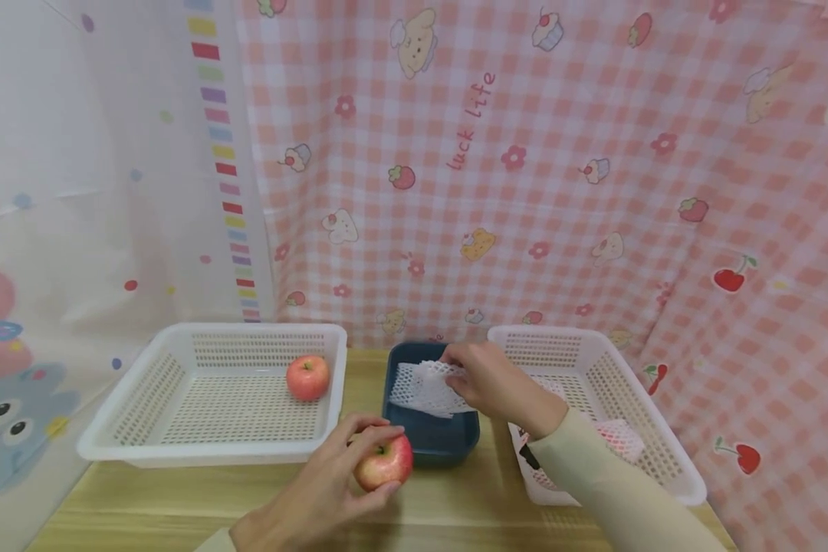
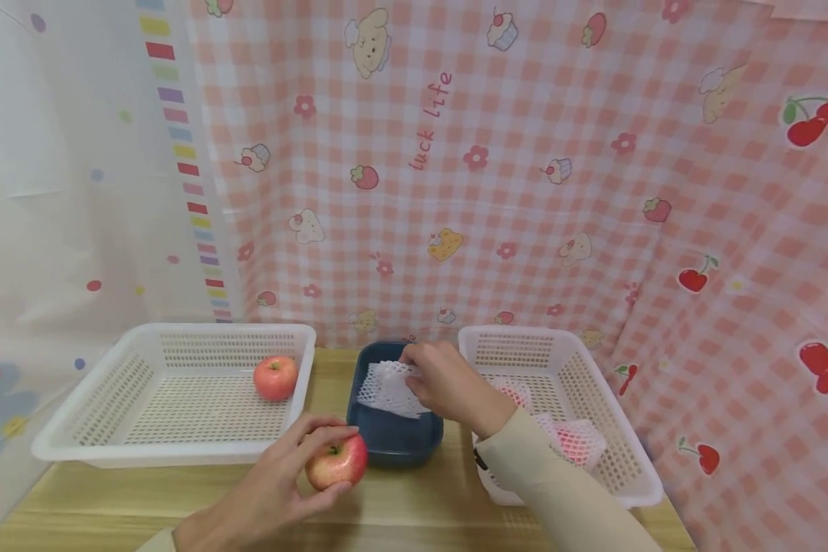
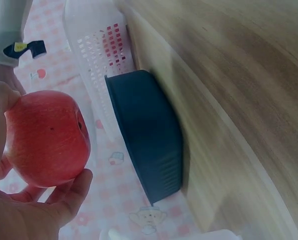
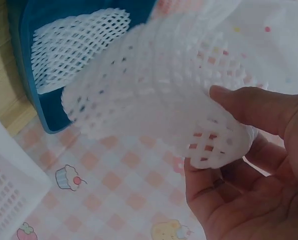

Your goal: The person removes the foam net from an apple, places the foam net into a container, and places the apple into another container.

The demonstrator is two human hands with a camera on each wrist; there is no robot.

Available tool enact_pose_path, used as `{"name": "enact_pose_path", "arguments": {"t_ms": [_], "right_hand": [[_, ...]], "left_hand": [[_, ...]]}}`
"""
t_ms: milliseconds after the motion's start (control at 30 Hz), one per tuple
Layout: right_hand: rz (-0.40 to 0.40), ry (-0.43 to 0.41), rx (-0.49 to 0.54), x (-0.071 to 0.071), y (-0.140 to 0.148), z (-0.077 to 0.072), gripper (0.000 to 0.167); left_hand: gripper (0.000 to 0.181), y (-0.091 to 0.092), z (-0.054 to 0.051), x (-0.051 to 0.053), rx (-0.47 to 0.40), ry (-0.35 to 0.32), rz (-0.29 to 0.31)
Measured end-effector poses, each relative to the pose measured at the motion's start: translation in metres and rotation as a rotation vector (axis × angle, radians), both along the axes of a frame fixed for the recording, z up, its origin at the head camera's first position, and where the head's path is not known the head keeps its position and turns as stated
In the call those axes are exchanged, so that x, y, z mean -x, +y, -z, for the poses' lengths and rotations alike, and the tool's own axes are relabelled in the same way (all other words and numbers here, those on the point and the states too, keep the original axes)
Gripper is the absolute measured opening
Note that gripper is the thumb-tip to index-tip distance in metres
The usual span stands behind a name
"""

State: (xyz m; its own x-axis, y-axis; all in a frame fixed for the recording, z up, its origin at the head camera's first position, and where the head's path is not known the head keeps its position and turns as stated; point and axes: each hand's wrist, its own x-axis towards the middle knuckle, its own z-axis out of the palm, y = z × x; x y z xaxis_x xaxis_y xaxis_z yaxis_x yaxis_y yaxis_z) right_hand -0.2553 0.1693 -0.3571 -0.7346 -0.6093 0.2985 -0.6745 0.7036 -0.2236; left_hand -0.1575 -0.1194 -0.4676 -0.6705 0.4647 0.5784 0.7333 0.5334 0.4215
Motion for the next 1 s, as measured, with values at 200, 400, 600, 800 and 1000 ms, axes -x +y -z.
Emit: {"name": "enact_pose_path", "arguments": {"t_ms": [200,400,600,800,1000], "right_hand": [[0.059,0.014,0.001,0.022,-0.011,0.007,0.011],[0.139,-0.013,0.014,0.041,-0.024,0.021,0.011],[0.202,-0.107,-0.027,0.046,-0.038,0.040,0.013],[0.191,-0.245,-0.114,0.043,-0.048,0.056,0.021],[0.123,-0.370,-0.172,0.039,-0.049,0.064,0.024]], "left_hand": [[0.060,0.001,0.000,0.000,0.007,-0.034,-0.007],[0.059,0.003,0.000,0.000,0.007,-0.038,-0.009],[0.059,0.004,0.000,0.000,0.013,-0.062,-0.012],[0.059,0.002,0.002,0.002,0.012,-0.041,-0.010],[0.061,0.000,0.000,0.002,0.010,-0.063,-0.025]]}}
